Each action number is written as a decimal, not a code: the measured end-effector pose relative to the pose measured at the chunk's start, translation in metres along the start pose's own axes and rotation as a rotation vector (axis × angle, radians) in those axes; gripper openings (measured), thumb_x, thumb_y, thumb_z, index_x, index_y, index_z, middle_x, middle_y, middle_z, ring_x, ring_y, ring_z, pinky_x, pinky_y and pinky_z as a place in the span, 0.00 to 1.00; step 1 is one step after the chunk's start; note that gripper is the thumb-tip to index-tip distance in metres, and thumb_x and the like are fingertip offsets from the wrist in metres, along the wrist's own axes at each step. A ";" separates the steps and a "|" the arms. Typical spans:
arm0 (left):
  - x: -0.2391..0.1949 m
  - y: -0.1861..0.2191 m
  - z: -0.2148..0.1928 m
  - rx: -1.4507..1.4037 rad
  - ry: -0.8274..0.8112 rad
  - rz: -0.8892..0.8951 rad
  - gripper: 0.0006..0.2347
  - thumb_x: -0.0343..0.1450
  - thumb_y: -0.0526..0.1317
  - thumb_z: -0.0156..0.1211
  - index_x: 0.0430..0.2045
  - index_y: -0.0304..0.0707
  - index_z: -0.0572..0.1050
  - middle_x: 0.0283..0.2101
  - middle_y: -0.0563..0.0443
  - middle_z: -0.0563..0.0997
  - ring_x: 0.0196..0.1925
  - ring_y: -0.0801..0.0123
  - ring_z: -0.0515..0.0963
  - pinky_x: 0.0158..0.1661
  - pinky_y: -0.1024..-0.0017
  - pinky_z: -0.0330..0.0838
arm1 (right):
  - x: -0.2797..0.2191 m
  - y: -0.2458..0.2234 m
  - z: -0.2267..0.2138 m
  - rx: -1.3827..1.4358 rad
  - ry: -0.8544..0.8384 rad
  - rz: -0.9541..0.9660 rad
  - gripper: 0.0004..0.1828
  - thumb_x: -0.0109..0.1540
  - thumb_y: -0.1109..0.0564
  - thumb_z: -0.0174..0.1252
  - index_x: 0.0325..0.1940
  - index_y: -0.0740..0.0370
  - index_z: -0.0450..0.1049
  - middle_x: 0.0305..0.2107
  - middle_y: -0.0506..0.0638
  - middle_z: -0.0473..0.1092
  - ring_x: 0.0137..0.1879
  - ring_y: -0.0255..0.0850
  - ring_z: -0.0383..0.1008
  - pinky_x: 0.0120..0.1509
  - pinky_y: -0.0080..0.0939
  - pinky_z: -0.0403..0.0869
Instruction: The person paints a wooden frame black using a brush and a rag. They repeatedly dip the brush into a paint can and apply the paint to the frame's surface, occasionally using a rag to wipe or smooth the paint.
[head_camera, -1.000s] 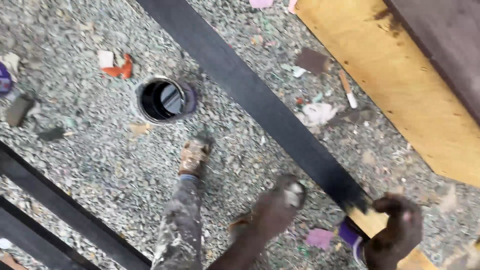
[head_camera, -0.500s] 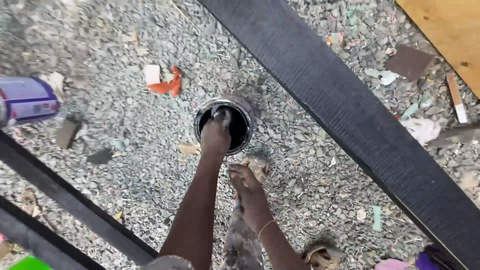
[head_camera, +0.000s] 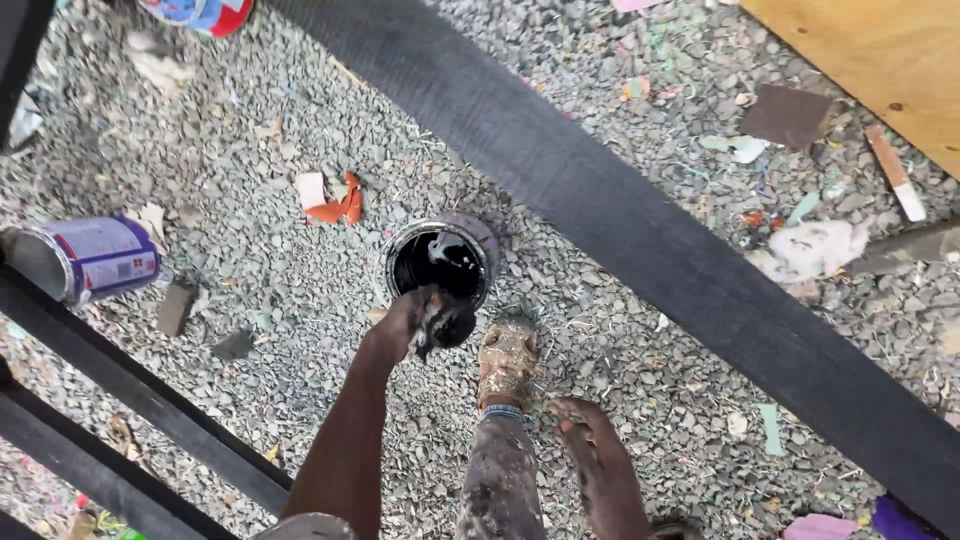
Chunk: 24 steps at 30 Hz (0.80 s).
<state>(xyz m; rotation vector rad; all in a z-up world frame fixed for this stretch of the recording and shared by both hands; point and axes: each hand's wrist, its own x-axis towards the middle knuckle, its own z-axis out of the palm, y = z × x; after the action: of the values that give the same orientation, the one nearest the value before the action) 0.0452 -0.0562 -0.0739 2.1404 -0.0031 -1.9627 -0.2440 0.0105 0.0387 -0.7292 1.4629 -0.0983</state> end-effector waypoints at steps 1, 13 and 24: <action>-0.035 0.008 0.011 0.007 0.036 -0.092 0.28 0.67 0.64 0.48 0.54 0.45 0.66 0.68 0.36 0.66 0.67 0.44 0.64 0.69 0.46 0.51 | -0.016 -0.003 -0.016 0.014 0.073 0.076 0.33 0.57 0.31 0.47 0.63 0.43 0.70 0.64 0.52 0.71 0.67 0.51 0.74 0.66 0.59 0.75; -0.257 -0.115 0.360 -0.184 -0.487 0.288 0.17 0.65 0.39 0.67 0.49 0.40 0.77 0.23 0.50 0.76 0.12 0.76 0.66 0.13 0.78 0.58 | -0.265 0.081 -0.296 -0.352 0.970 -0.596 0.12 0.67 0.58 0.52 0.51 0.61 0.77 0.44 0.53 0.76 0.51 0.46 0.75 0.59 0.44 0.71; -0.302 -0.189 0.657 0.472 0.162 1.194 0.11 0.67 0.31 0.66 0.43 0.41 0.80 0.37 0.43 0.78 0.36 0.48 0.84 0.35 0.57 0.81 | -0.238 0.183 -0.499 -0.042 1.232 -0.332 0.09 0.69 0.57 0.53 0.50 0.61 0.76 0.44 0.63 0.75 0.55 0.65 0.74 0.62 0.64 0.69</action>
<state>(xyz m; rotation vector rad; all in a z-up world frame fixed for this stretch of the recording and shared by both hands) -0.6599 0.0634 0.1430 1.7462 -1.4452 -1.0957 -0.8047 0.0761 0.1837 -1.0006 2.4777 -0.9008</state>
